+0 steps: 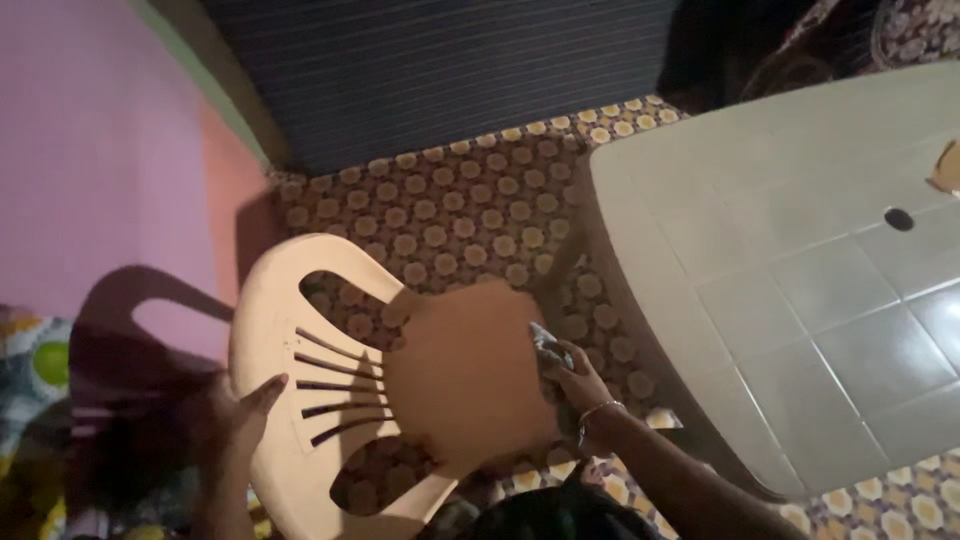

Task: The person wipes the surface of a plastic table using a cloth, moving it across different sections of the table top.

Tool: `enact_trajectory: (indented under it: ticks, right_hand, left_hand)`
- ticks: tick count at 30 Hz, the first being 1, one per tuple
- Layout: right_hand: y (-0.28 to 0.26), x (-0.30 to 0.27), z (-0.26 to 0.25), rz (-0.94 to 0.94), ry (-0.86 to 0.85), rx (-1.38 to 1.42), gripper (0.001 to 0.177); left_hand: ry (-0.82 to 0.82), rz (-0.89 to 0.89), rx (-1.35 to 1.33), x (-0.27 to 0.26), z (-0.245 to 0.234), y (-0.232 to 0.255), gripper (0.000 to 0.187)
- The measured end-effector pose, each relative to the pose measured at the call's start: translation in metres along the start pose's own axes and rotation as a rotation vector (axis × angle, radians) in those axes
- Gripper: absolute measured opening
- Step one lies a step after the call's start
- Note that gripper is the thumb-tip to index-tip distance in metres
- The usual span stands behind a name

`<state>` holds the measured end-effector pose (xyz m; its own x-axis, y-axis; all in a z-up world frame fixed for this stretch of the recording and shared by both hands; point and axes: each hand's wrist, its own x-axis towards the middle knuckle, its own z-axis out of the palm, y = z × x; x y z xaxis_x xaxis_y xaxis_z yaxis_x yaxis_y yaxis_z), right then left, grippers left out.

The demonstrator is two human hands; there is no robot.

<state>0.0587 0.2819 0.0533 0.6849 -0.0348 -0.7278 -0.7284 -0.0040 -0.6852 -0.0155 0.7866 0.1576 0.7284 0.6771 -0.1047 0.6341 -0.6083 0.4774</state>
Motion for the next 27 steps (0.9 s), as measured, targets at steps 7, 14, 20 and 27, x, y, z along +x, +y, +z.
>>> enact_trajectory:
  ticks: [7,14,20,27]
  right_hand:
    - [-0.044,0.021,-0.042,-0.36,-0.136,-0.03,0.058]
    - [-0.038,0.002,-0.04,-0.359,-0.115,-0.218,0.059]
    - [-0.037,0.001,-0.028,-0.264,-0.098,-0.131,0.061]
    - [-0.048,-0.02,-0.086,-0.375,0.157,-0.098,0.058]
  left_hand:
    - [-0.005,0.047,0.187,0.001,-0.044,-0.039,0.076]
    - [0.048,0.022,0.3,0.008,-0.067,-0.082,0.07]
    - [0.069,-0.024,0.365,0.001,-0.058,-0.122,0.065]
    - [-0.076,0.26,0.433,0.018,0.074,-0.076,0.06]
